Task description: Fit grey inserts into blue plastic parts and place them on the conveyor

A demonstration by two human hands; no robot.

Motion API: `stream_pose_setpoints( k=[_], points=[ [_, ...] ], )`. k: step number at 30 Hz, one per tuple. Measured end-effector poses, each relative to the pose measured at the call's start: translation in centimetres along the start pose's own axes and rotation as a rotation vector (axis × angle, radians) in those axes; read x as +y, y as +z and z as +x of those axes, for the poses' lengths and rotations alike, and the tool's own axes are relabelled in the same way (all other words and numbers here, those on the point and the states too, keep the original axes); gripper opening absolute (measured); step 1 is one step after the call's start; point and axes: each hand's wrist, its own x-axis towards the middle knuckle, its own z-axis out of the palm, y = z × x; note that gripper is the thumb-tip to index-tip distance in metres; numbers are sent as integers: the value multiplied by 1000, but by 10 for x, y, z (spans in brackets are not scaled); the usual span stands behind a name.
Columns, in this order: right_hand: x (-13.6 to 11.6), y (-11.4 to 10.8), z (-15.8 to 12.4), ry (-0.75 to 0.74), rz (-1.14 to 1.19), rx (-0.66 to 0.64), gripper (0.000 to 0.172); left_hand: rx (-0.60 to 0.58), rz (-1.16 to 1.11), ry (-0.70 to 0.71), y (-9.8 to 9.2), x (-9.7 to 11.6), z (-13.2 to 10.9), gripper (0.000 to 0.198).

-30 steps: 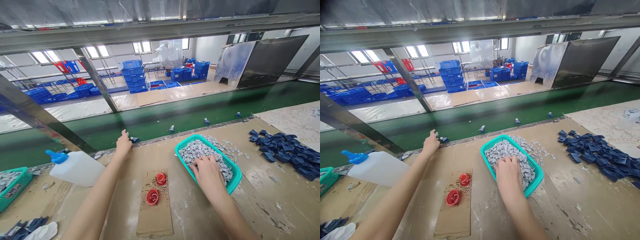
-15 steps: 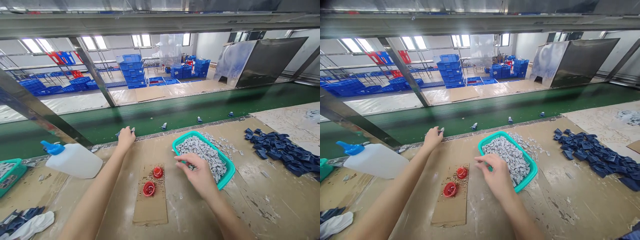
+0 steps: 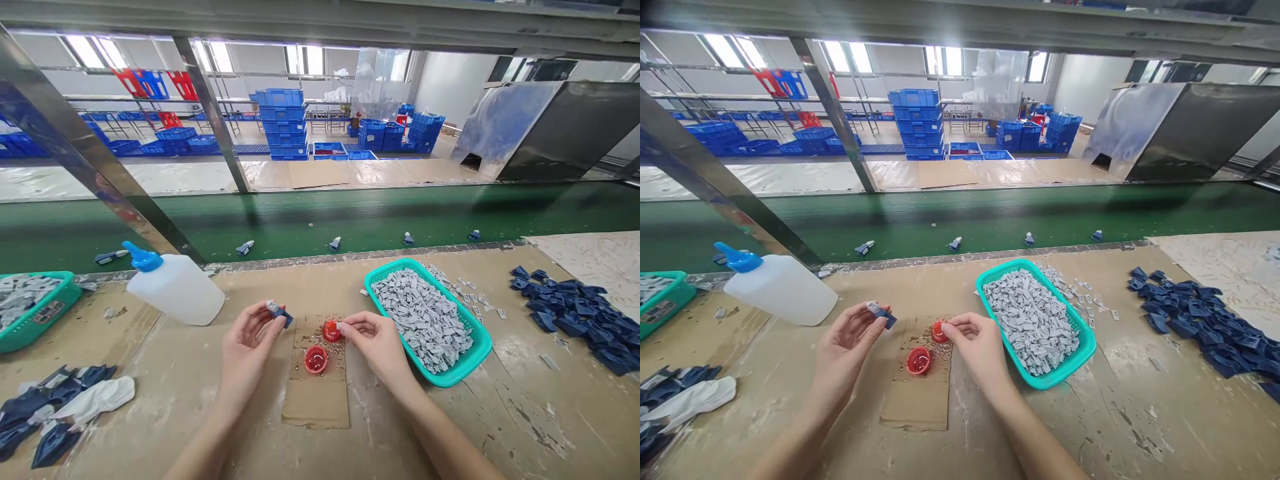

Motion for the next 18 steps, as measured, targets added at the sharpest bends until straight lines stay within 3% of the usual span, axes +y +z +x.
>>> stream_pose_setpoints(
  k=[11,18],
  points=[
    [7,4,2,58,-24,14,29,-9,-144,-75,5,-6,-9,36],
    [-13,3,-7,52,84,-38,27,-59,-129,-149,16,2,-19,33]
  ],
)
